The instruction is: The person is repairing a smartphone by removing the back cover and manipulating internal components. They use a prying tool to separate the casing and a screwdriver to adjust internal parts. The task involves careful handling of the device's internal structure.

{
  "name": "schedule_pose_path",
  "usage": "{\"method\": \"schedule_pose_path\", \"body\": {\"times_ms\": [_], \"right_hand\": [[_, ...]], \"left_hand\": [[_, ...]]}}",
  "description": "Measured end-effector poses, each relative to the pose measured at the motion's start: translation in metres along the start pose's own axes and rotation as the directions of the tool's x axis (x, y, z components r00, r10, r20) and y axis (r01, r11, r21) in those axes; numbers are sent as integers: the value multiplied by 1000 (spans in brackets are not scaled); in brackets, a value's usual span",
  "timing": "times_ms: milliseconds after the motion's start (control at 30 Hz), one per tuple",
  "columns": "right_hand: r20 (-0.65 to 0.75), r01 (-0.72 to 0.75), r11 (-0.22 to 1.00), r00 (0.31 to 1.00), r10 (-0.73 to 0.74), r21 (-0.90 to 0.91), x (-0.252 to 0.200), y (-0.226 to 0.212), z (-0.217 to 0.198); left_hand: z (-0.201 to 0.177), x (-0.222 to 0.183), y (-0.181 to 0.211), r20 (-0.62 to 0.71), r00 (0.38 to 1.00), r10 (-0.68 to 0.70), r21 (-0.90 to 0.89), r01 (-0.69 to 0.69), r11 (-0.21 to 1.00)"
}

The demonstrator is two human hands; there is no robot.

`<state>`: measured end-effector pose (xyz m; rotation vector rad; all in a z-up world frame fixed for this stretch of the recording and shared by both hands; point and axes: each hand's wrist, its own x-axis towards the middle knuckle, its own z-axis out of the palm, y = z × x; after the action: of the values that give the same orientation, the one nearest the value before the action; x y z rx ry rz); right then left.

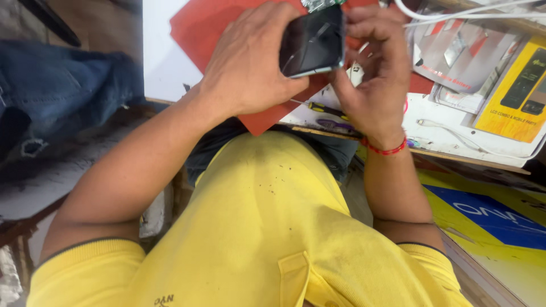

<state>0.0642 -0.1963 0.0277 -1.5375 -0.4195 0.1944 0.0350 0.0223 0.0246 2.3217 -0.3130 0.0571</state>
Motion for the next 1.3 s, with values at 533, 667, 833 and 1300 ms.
{"method": "schedule_pose_path", "body": {"times_ms": [533, 667, 833, 1300], "right_hand": [[18, -25, 959, 1000, 21, 281, -29, 36, -2], [-66, -113, 950, 988, 138, 290, -32, 39, 11], [-105, -9, 979, 994, 31, 205, -34, 43, 19], [-119, -87, 981, 987, 109, 171, -24, 38, 25]], "left_hand": [[10, -12, -5, 214, 970, -114, -311, 178, 933], [20, -17, -5, 143, 977, -158, -308, 195, 931], [20, -23, 1, 121, 977, -173, -274, 201, 940], [25, -31, 6, 11, 981, -193, -257, 189, 948]]}}
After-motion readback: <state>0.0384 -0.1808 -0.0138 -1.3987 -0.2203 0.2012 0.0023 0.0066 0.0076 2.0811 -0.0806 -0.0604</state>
